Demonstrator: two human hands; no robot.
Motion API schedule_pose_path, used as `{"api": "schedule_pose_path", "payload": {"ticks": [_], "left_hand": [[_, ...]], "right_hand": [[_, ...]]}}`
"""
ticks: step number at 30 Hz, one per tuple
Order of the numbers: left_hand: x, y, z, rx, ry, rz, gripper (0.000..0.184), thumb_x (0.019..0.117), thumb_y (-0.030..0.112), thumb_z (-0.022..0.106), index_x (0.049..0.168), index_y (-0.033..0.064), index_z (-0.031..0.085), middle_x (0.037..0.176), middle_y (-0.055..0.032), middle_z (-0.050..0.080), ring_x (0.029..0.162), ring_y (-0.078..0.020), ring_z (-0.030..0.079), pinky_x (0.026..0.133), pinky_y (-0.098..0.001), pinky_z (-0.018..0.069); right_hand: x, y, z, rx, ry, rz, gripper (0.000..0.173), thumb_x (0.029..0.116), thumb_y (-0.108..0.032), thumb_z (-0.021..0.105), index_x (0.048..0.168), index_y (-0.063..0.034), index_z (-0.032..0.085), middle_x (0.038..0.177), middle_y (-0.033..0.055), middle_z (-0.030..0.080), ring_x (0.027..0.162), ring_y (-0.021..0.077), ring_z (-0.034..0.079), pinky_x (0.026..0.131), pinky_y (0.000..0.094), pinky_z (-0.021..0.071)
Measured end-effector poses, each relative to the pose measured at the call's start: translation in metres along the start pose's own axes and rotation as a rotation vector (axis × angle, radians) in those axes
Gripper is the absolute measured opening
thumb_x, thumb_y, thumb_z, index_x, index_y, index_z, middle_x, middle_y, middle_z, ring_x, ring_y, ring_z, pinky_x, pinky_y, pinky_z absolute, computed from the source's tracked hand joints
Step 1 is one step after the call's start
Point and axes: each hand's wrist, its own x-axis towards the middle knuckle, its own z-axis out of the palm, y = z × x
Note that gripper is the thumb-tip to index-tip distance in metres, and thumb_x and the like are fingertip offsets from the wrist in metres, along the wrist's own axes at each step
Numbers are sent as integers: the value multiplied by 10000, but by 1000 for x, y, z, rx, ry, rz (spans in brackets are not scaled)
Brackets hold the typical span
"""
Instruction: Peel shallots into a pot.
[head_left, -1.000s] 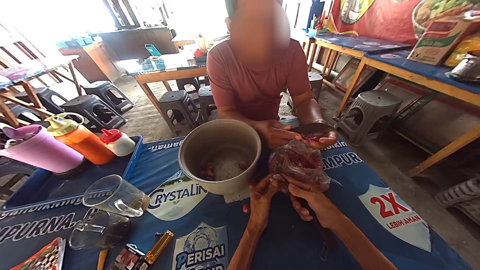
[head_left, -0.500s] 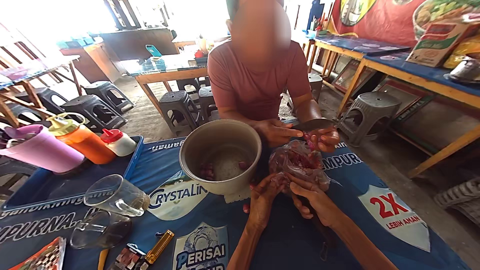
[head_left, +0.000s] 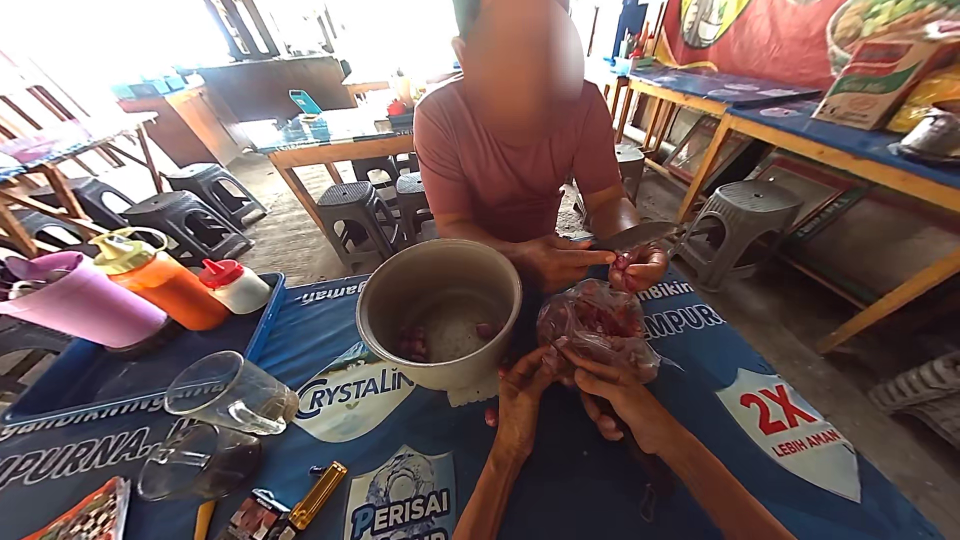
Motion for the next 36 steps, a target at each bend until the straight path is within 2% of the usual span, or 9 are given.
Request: {"api": "schedule_pose_path", "payload": {"ticks": [2,6,9,11,16,20,23,30,36], "left_hand": [[1,0,0,-68,-15,-18,288,996,-45,497,1256,-101,607,1103,-131,714,999,-182,700,972,-364,558],[0,6,3,-110,-27,-75,314,1028,-14,428,1297,-106,561,1127,-134,692,1000,-183,697,964,-355,564],[-1,6,4,-27,-20,-64,275,1034,71,487,1228,-79,610,1000,-102,717,867,-154,709,819,-309,597],[-1,2,3,18,-3,-33,225,1012,50,545,1177,-67,644,940,-80,714,826,-129,684,789,-278,577],[1,1,2,-28,-20,2,238,1007,-11,517,1201,-71,640,1001,-83,714,895,-137,689,869,-306,576],[1,2,2,-44,-18,-9,266,1007,-19,492,1237,-84,608,1020,-95,706,897,-149,692,873,-319,582],[0,1,1,-1,-3,3,239,989,-28,534,1213,-82,596,1014,-101,705,892,-154,698,868,-322,589],[-2,1,3,68,15,29,222,967,-22,589,1181,-81,592,1001,-99,707,905,-150,701,879,-319,588],[0,-1,-1,43,-8,22,278,1006,-28,505,1260,-106,585,1090,-132,702,977,-182,698,939,-348,572]], "right_hand": [[-1,-3,-2,88,-48,54,459,1091,-222,427,1547,-171,440,642,-17,494,416,52,440,359,182,382],[-2,-2,-1,95,-45,27,452,1086,-203,441,1534,-143,460,657,-7,523,416,51,451,363,184,395],[-3,-1,0,62,-46,-6,463,1078,-188,459,1538,-134,460,696,6,567,416,50,456,359,181,397],[-3,0,2,60,-38,-6,465,1084,-196,450,1546,-143,453,685,4,553,416,55,447,360,188,388],[-3,-2,3,138,-3,29,455,1097,-206,406,1548,-159,438,648,-9,504,407,54,438,350,189,388],[-3,-1,1,129,-24,-16,462,1089,-184,424,1549,-151,439,663,-2,531,411,50,449,356,182,394],[-4,-1,0,64,-78,-33,488,1075,-188,452,1556,-131,391,686,-12,543,426,46,466,372,173,407],[-3,1,1,10,-18,-27,427,1074,-167,480,1497,-114,500,674,-5,562,427,53,466,373,185,404],[-3,0,2,80,-8,23,422,1083,-199,454,1495,-118,491,641,-11,525,416,57,456,368,188,399]]}}
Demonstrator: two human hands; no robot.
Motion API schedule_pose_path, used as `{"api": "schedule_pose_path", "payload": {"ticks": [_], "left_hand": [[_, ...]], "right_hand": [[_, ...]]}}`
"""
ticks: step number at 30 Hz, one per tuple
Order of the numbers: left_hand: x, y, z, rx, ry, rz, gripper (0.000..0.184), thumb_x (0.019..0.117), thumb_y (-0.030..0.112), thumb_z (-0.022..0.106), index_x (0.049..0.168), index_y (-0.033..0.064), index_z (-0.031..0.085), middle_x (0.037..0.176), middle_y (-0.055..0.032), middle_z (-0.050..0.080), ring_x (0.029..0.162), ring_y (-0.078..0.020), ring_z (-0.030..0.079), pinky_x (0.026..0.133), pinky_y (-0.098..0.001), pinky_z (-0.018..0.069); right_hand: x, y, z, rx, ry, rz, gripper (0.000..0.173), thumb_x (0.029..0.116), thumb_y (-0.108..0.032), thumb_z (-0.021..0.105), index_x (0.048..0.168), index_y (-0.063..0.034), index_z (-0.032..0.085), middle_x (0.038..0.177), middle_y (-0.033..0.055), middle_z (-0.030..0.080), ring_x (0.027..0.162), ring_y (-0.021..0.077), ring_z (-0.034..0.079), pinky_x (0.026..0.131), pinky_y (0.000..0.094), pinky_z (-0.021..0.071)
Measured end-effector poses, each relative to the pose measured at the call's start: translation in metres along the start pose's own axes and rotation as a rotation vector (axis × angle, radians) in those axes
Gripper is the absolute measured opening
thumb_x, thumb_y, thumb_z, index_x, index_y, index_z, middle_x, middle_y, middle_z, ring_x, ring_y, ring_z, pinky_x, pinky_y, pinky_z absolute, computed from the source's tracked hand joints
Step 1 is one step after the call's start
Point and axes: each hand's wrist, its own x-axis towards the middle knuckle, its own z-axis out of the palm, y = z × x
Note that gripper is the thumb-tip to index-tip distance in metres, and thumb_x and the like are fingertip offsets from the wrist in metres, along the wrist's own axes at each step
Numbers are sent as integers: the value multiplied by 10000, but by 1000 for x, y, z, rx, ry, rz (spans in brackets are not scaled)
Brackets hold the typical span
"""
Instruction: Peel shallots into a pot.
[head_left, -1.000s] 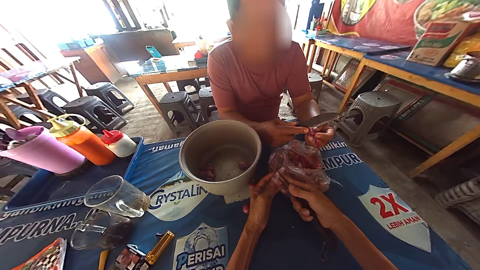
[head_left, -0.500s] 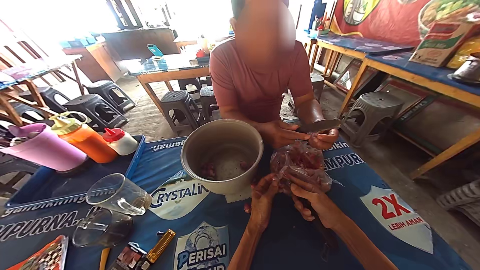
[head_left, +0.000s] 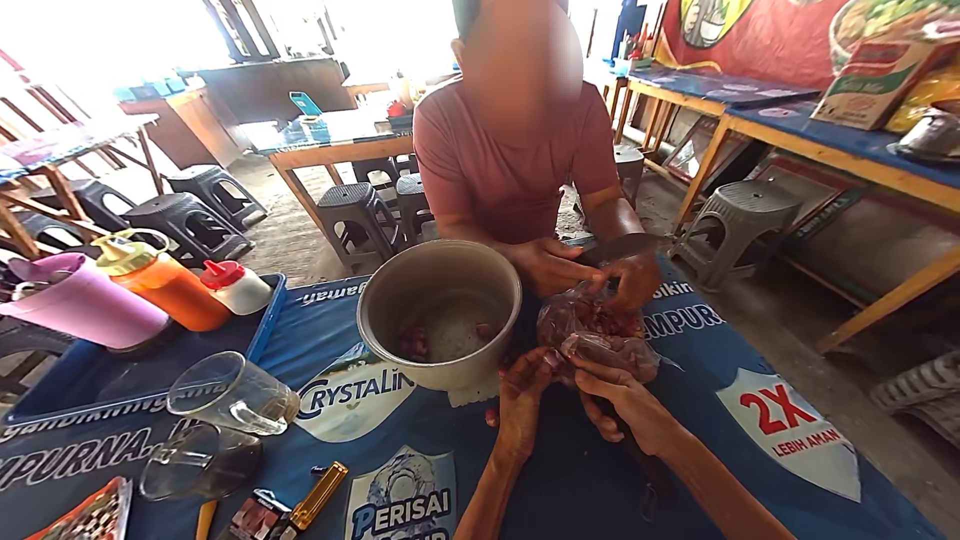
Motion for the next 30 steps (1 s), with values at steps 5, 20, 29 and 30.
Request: {"api": "schedule_pose_path", "payload": {"ticks": [5,20,29,30], "left_hand": [[-1,1,3,16,47,12,282,974,7,607,1232,-105,628,1086,-135,724,990,-174,707,958,-341,568],[4,6,0,-155,74,-82,293,1033,-8,421,1234,-72,625,1054,-89,706,923,-125,673,868,-274,552],[5,7,-2,-318,108,-196,293,1048,2,360,1162,-44,625,925,-66,687,781,-95,660,759,-223,562],[5,6,-3,-333,97,-201,297,1046,6,353,1169,-39,619,930,-67,687,781,-95,661,757,-221,562]], "right_hand": [[-1,1,3,-25,11,-20,409,1077,-181,476,1477,-103,516,633,-9,536,416,59,466,366,188,401],[-7,-8,1,27,72,-101,431,1085,-167,447,1510,-106,484,657,-7,557,423,51,475,369,184,410],[-9,-8,1,61,35,-128,427,1083,-156,422,1501,-96,482,650,-9,551,419,46,473,371,180,413],[-9,-8,1,69,38,-129,423,1081,-156,421,1494,-96,489,644,-8,549,415,47,472,368,180,412]]}}
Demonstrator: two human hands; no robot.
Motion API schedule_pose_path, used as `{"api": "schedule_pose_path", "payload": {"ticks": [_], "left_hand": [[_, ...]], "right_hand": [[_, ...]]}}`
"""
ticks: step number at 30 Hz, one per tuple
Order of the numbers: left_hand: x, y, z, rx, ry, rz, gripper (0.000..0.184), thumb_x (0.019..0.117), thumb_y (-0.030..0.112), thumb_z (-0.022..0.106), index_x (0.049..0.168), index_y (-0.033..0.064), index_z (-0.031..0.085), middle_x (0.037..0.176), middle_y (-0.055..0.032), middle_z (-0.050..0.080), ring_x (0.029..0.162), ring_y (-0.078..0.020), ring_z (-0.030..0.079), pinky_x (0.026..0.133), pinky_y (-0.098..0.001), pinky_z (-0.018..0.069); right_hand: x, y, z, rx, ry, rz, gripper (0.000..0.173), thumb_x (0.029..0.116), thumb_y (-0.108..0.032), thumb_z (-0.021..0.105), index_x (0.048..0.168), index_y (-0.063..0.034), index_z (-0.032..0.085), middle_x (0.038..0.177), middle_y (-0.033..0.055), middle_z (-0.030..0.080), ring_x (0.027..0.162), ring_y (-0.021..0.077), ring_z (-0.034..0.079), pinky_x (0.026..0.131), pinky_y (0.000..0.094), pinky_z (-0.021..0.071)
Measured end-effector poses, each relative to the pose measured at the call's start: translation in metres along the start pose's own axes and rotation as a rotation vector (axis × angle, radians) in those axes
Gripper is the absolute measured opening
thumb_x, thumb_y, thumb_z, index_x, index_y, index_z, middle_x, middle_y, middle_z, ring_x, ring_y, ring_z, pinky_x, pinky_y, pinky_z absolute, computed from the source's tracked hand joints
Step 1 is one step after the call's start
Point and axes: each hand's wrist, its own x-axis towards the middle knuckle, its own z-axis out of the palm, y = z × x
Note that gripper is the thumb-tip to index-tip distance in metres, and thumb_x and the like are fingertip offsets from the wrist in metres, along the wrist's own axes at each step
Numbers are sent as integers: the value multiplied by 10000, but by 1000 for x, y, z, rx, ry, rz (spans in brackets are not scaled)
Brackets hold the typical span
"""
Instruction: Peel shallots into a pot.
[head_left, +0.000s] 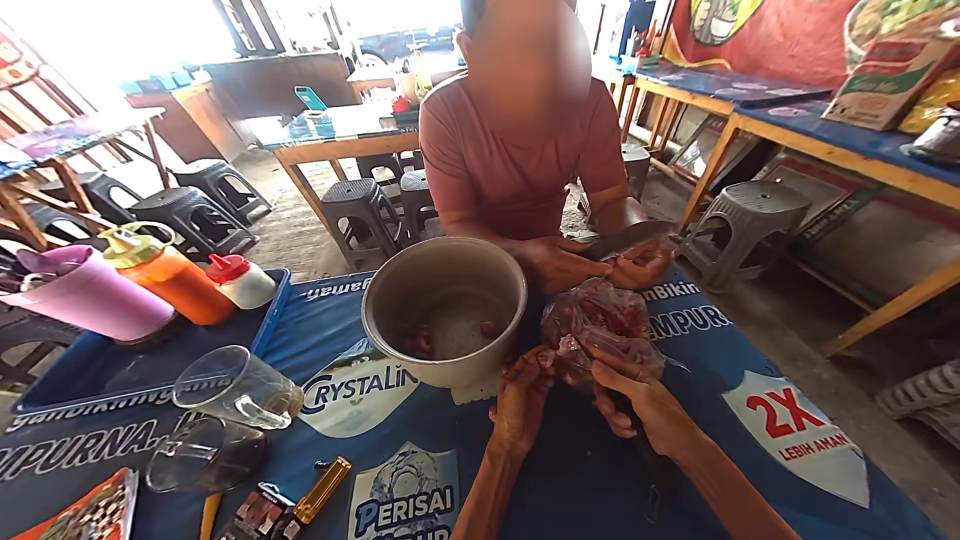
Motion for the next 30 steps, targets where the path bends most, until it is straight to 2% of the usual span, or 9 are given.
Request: {"api": "schedule_pose_path", "payload": {"ticks": [7,9,11,14,16,19,23,26,30], "left_hand": [[-2,3,2,-29,-34,-20,250,1016,-29,412,1178,-43,601,1019,-90,697,901,-145,701,856,-270,586],[-3,3,3,-44,-43,-23,289,1007,-47,416,1255,-60,563,1057,-98,684,943,-163,701,902,-294,583],[-2,3,4,-41,-51,-18,334,1005,-51,416,1311,-76,546,1088,-104,685,966,-165,701,929,-303,575],[-3,2,4,-15,-55,-22,300,1001,-56,430,1265,-76,572,1062,-106,698,958,-172,709,926,-312,581],[-4,3,5,-6,-53,-42,276,1006,-54,439,1244,-74,575,1036,-109,704,930,-177,719,898,-314,595],[-5,3,7,11,-58,-56,263,1013,-39,440,1236,-69,576,1025,-109,704,905,-177,722,864,-314,605],[-6,4,7,32,-49,-61,247,1015,-34,463,1230,-67,581,1019,-106,703,896,-172,720,859,-309,604],[-6,2,6,59,-45,-50,199,995,-34,509,1159,-36,620,978,-90,721,860,-149,719,827,-291,603],[-5,1,4,52,-46,-9,143,967,-49,557,1074,-7,640,952,-90,733,863,-157,724,837,-302,602]], "right_hand": [[1,0,-2,-31,42,-38,437,1081,-153,430,1510,-82,468,642,-10,552,419,52,477,371,188,420],[1,-1,-3,-65,82,-90,447,1074,-139,452,1515,-69,465,643,-13,562,420,54,478,369,189,419],[3,-2,-8,-121,120,-182,448,1065,-123,467,1505,-40,463,653,-24,572,423,47,483,369,179,419],[8,0,-19,-268,188,-388,426,1052,-114,499,1460,9,506,686,-36,602,442,33,495,383,173,430],[10,-1,-25,-345,229,-458,429,1053,-130,509,1455,21,511,689,-39,603,442,30,490,384,172,426],[10,-6,-29,-378,274,-360,463,1059,-147,517,1490,16,466,689,-25,599,434,37,486,377,177,422],[9,-13,-31,-409,234,-178,598,1061,-203,528,1585,-37,292,720,5,582,444,65,489,386,204,429],[9,-13,-30,-403,208,-172,585,1054,-206,529,1578,-71,305,775,16,604,456,70,500,381,203,429],[9,-11,-27,-417,203,-200,582,1038,-211,541,1556,-59,321,725,-2,580,446,61,498,384,198,432]]}}
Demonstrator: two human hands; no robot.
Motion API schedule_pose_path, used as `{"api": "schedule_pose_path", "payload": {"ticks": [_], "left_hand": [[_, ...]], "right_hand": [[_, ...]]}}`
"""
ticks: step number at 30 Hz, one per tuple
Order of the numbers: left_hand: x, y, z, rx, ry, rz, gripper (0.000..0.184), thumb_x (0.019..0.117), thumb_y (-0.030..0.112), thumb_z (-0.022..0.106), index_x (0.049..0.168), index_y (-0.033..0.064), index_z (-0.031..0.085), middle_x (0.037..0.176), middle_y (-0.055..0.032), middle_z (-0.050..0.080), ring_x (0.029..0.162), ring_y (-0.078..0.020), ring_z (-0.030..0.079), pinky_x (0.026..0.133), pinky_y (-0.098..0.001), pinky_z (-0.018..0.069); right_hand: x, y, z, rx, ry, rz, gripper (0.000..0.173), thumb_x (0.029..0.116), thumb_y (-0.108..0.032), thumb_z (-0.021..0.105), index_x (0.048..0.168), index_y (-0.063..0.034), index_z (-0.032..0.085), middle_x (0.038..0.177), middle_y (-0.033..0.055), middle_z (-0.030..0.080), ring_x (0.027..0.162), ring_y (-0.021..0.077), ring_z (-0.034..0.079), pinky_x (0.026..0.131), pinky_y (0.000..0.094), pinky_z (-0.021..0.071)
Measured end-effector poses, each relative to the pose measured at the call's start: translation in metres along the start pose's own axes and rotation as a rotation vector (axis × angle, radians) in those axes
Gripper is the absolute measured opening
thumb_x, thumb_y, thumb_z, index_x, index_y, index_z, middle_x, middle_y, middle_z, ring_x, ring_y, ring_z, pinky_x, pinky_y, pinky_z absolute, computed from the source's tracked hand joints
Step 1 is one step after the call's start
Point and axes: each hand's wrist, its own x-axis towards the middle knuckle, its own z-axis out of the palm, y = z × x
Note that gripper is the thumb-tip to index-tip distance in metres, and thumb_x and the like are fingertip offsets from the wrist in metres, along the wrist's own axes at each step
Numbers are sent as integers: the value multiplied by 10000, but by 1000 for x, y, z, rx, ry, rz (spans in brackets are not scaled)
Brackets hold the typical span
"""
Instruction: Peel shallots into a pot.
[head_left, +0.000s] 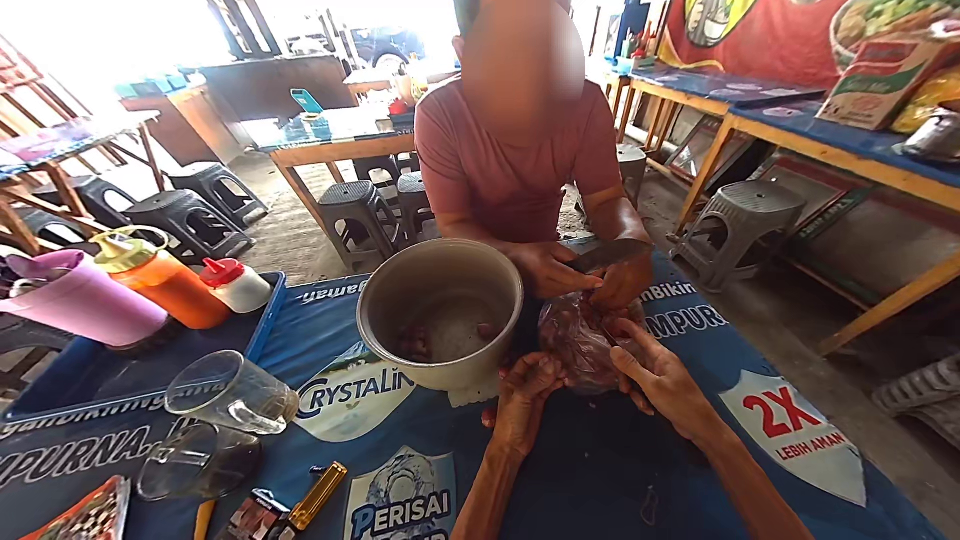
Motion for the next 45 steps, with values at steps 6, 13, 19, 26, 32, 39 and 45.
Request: {"api": "schedule_pose_path", "payload": {"ticks": [6,13,19,26,32,39,45], "left_hand": [[0,-3,-2,27,-17,101,149,917,-57,628,1054,-12,667,930,-97,754,835,-152,735,806,-290,607],[-1,-4,0,170,-52,173,213,840,-88,711,1024,-13,633,850,-92,751,716,-164,738,661,-302,630],[-1,-5,0,244,-96,277,269,794,-111,749,1013,-19,622,872,-93,748,716,-172,739,649,-309,636],[1,-9,-4,270,-89,344,245,785,-95,774,997,-28,672,881,-90,744,779,-161,731,750,-312,629],[1,-6,-2,274,-85,349,245,790,-96,766,1004,-20,677,900,-70,750,803,-134,729,778,-288,620],[-1,-6,-1,315,-37,364,220,789,-91,769,986,-31,693,894,-60,751,811,-114,724,781,-277,618],[-2,-3,-1,314,-25,340,216,809,-84,752,1015,-45,697,912,-61,748,827,-111,721,801,-266,611]], "right_hand": [[-8,1,9,-15,-126,-82,406,1005,-260,565,1362,-85,483,722,-35,589,462,38,507,398,185,434],[-9,5,16,-60,-378,-66,589,1034,-230,544,1587,-135,367,778,-23,620,476,46,497,402,188,420],[-7,7,14,-101,-404,-49,491,1055,-202,510,1541,-154,463,860,-32,658,487,16,492,419,166,425],[-5,9,16,13,-385,99,454,1061,-210,512,1513,-167,512,737,-31,607,447,41,477,389,182,411],[-6,6,14,172,-452,160,507,1056,-210,494,1560,-193,436,763,-28,600,449,34,471,386,168,413],[-5,10,18,136,-386,197,461,1058,-202,510,1516,-160,503,717,-19,590,438,43,471,381,180,413],[-5,10,15,220,-463,208,511,1058,-215,491,1564,-189,427,717,-29,569,434,38,459,378,171,406]]}}
